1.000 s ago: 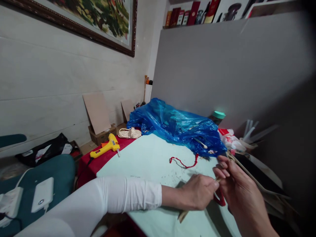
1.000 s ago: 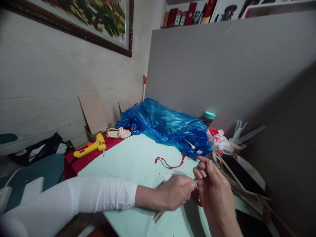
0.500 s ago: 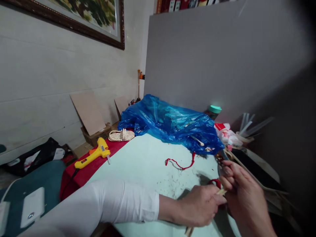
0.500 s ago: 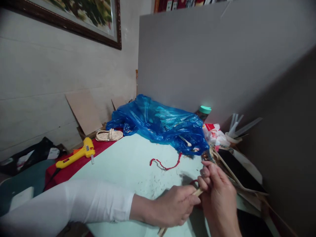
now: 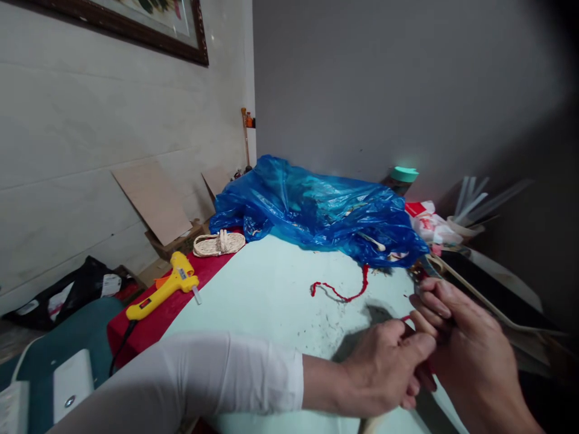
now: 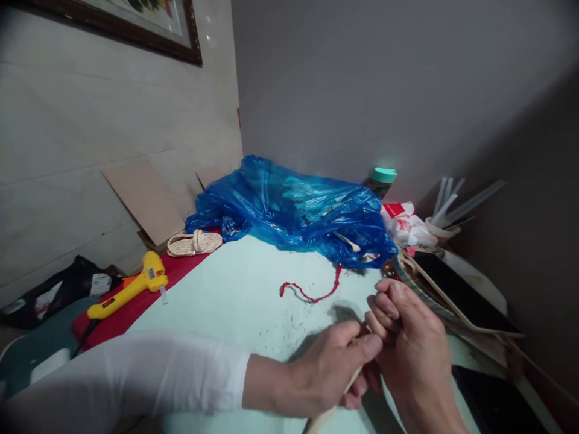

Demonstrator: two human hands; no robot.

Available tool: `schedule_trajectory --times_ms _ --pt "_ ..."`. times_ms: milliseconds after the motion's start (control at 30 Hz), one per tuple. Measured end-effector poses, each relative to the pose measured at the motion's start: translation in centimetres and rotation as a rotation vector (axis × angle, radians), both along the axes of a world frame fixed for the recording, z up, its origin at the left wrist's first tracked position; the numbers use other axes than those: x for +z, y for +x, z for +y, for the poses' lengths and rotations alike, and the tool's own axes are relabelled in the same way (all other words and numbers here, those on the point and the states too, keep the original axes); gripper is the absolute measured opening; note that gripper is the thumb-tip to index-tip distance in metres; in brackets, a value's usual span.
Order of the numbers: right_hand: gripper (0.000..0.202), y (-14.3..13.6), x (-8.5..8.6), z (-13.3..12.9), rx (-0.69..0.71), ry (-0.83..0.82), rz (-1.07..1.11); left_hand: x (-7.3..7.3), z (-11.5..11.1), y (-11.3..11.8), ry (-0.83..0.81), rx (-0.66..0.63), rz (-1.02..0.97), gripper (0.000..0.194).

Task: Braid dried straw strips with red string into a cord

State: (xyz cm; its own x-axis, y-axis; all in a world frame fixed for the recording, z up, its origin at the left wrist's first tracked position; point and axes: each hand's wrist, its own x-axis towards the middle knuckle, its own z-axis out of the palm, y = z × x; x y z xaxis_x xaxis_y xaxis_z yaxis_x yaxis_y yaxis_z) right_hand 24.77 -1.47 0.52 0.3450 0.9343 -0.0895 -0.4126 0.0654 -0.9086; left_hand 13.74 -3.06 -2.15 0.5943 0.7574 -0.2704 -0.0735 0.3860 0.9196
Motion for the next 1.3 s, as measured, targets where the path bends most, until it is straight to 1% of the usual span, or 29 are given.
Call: schedule_trajectory --times_ms 100,167,267,367,500,567,633,700,800,900,1000,1067,1167,1300 --pt "0.024 -0.3 -0.4 -0.3 0.011 0.015 -0.022 0.3 0.0 -0.5 0.048 -0.032 0.042 0.02" --pt "0.025 -0.5 -0.5 -0.4 0.033 0.036 -0.025 0.4 0.0 -0.7 0.111 -0.039 0.072 0.018" --pt "0.024 -0.8 -0.4 -0.5 0.071 0.051 -0.033 0.6 -0.1 -1.1 0.203 -0.02 0.133 0.017" --pt "0.026 -1.0 -0.2 -0.6 0.099 0.024 -0.018 1.1 -0.2 -1.4 0.265 -0.025 0.155 0.018" --pt "0.027 -1.0 -0.1 -0.5 0.166 0.013 -0.006 1.6 0.1 -2.0 0.438 0.063 0.272 0.025" --pt "0.027 -1.0 -0.1 -0.6 0.2 -0.007 -0.04 1.7 0.5 -2.3 0.436 0.07 0.304 0.028" --pt "0.028 -1.1 -0.1 -0.9 0.231 -0.05 -0.084 1.8 0.9 -2.6 0.397 0.057 0.285 0.024" --pt "0.029 -1.3 0.0 -1.1 0.258 -0.091 -0.114 2.0 1.4 -2.8 0.392 0.063 0.244 0.022" --pt "0.033 -1.3 -0.1 -1.0 0.242 -0.11 -0.15 2.1 2.0 -3.1 0.429 0.09 0.184 0.024" --pt "0.035 -1.0 -0.7 -0.5 0.179 -0.057 -0.222 1.7 2.6 -3.2 0.455 0.129 0.153 0.025" --pt "0.03 -0.6 -1.6 -0.1 0.127 0.002 -0.318 1.0 3.1 -3.3 0.476 0.14 0.097 0.024" --pt "0.025 -0.3 -2.2 -0.1 0.117 0.026 -0.362 0.7 3.3 -3.3 0.488 0.13 0.063 0.023" --pt "0.022 -0.2 -2.6 -0.1 0.131 0.058 -0.376 0.7 3.3 -3.3 0.499 0.127 0.084 0.024" --pt "0.023 -0.3 -2.3 -0.2 0.136 0.061 -0.34 0.9 2.7 -3.1 0.498 0.145 0.111 0.028"
